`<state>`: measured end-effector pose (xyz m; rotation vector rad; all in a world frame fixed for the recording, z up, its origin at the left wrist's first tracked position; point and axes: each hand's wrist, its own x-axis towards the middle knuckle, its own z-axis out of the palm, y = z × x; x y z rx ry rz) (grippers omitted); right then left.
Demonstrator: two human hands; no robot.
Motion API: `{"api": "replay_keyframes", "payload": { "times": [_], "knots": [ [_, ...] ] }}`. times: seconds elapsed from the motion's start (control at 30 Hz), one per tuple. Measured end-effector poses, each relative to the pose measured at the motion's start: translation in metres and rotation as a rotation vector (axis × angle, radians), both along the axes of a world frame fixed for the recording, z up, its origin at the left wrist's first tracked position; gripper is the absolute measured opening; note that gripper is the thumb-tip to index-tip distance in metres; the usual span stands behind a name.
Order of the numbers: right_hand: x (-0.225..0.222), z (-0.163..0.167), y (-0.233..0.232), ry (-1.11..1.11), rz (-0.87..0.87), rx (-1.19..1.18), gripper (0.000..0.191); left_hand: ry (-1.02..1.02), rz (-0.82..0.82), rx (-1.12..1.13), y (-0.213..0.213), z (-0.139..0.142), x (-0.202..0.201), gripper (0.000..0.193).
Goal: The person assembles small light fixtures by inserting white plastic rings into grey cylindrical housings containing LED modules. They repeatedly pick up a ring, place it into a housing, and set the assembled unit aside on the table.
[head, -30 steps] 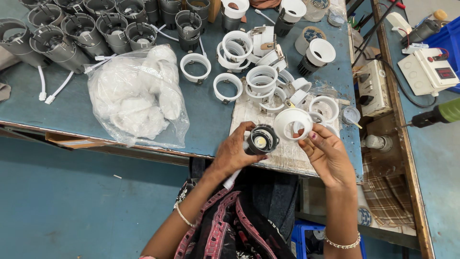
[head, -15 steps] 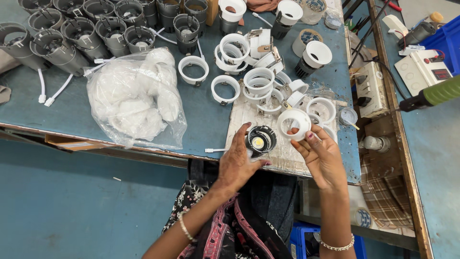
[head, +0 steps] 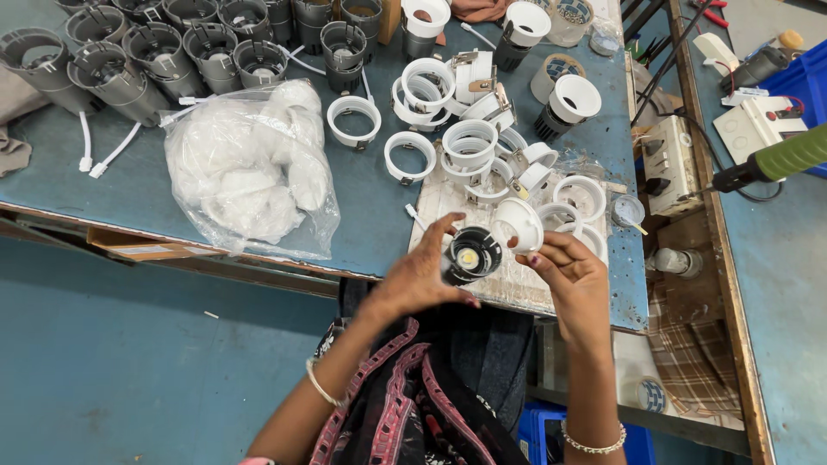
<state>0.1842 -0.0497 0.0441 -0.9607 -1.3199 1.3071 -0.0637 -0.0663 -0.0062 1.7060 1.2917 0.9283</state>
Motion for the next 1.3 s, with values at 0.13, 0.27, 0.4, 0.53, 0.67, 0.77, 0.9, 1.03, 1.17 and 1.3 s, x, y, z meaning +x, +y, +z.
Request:
{"api": "replay_keyframes", "payload": {
  "times": [0.13,0.27,0.4,0.53,0.67,0.77,0.9,1.03,1.17,1.3],
  "knots": [
    [-0.011,-0.004,-0.006,-0.226,-0.064,0.093,0.029,-0.108,0.273,0.02,-0.015,-0.008,0.028,0.114],
    [-0.022,-0.001,-0.014,-0.404,-0.058,0.172,0.027,-0.134,0.118,-0.006,0.003,-0.021,0.002,0.106],
    [-0.037,0.007,-0.023,-0.652,-0.07,0.4,0.023,-0.305,-0.177,-0.046,0.017,-0.024,-0.034,0.105],
    [-0.055,0.017,-0.029,-0.743,-0.054,0.584,0.025,-0.202,-0.116,0.019,0.01,-0.016,-0.025,0.108],
    [-0.066,0.024,-0.029,-0.824,-0.016,0.77,0.027,-0.086,0.011,-0.036,0.003,-0.009,-0.018,0.097],
    [-0.071,0.027,-0.029,-0.878,0.067,0.841,0.036,-0.117,0.015,-0.083,0.002,-0.007,-0.023,0.09],
    [-0.076,0.029,-0.033,-0.946,0.089,0.854,0.037,-0.081,0.023,-0.121,0.001,-0.008,-0.029,0.089],
    [-0.079,0.034,-0.036,-1.032,0.097,0.867,0.037,-0.124,0.016,-0.084,-0.001,-0.01,-0.032,0.087],
    [-0.083,0.036,-0.04,-1.087,0.095,0.856,0.039,-0.12,0.014,-0.082,-0.002,-0.011,-0.036,0.086],
    [-0.089,0.039,-0.043,-1.159,0.071,0.839,0.037,-0.119,0.01,-0.089,-0.002,-0.012,-0.039,0.087]
  ]
}}
